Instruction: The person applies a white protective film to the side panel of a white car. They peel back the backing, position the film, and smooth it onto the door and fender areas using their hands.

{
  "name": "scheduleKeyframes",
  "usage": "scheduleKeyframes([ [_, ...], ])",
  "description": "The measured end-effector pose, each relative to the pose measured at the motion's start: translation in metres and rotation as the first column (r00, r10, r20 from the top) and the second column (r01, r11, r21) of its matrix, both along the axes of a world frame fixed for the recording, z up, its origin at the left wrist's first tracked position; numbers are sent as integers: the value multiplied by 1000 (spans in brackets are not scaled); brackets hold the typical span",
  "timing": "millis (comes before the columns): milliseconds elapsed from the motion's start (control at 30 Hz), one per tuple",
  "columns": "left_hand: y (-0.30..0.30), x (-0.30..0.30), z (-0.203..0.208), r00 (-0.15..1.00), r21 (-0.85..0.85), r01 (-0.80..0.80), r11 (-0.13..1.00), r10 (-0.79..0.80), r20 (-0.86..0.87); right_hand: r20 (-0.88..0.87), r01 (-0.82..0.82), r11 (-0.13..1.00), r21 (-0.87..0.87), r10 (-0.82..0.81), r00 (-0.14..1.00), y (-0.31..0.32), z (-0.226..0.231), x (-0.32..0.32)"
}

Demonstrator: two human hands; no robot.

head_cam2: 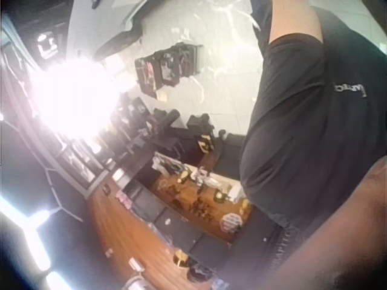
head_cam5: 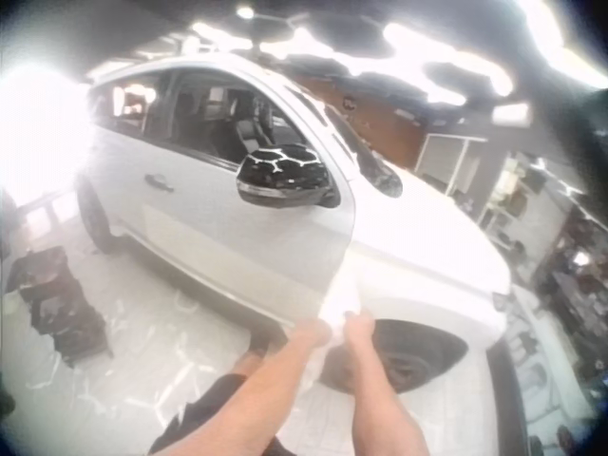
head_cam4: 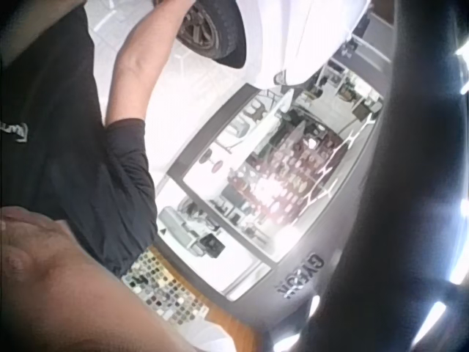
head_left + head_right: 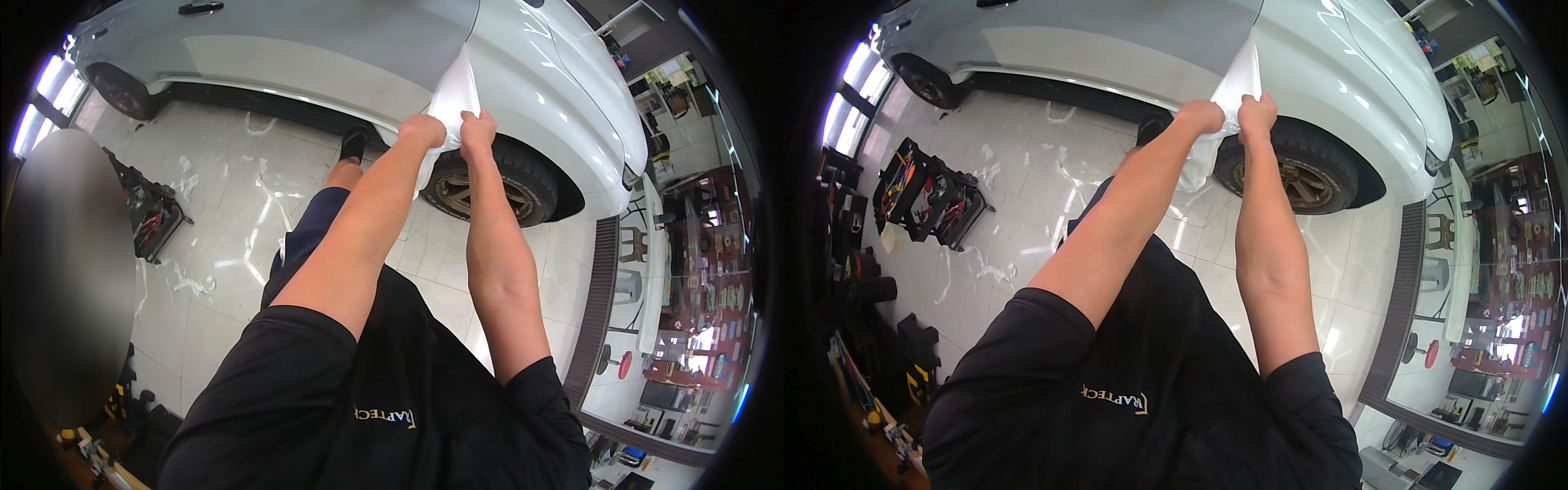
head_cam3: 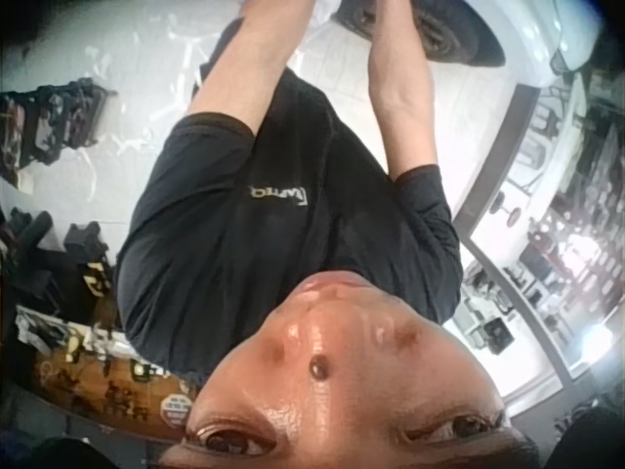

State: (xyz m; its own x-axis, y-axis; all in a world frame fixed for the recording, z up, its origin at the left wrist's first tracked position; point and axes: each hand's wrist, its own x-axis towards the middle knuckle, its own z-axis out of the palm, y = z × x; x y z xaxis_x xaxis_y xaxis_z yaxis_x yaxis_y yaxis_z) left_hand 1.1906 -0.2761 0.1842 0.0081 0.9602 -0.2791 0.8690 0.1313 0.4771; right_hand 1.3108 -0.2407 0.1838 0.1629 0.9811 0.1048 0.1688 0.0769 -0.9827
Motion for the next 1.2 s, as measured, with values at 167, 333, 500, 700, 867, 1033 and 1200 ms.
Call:
scheduleKeyframes([
  [167, 1, -4, -3, 1000, -25, -2, 1000, 3, 26, 3, -14, 1000, 6, 14, 1000, 0, 1, -3],
  [333, -4, -3, -2, 1000, 4, 11, 1000, -11, 13, 28, 5, 1000, -6, -5, 1000, -3, 3, -4],
  [500, -8, 1, 2, 999, 4, 0, 1000, 0, 38, 41, -1, 1000, 6, 1, 999, 1, 0, 4],
  [700, -8, -1, -2, 998, 14, -35, 999, 34, 59, 94, -12, 1000, 10, 11, 995, 1, 4, 1],
  [867, -12, 0, 2, 994, -9, -48, 999, 49, 93, 103, -48, 999, 14, 47, 994, -2, 9, 2],
  [1033, -22, 3, 9, 989, -24, -41, 999, 44, 141, 68, -46, 999, 12, 45, 997, -8, 11, 4],
  [1200, -19, 9, 5, 987, 4, -92, 996, 90, 131, 140, -18, 999, 38, 12, 990, -9, 13, 8],
])
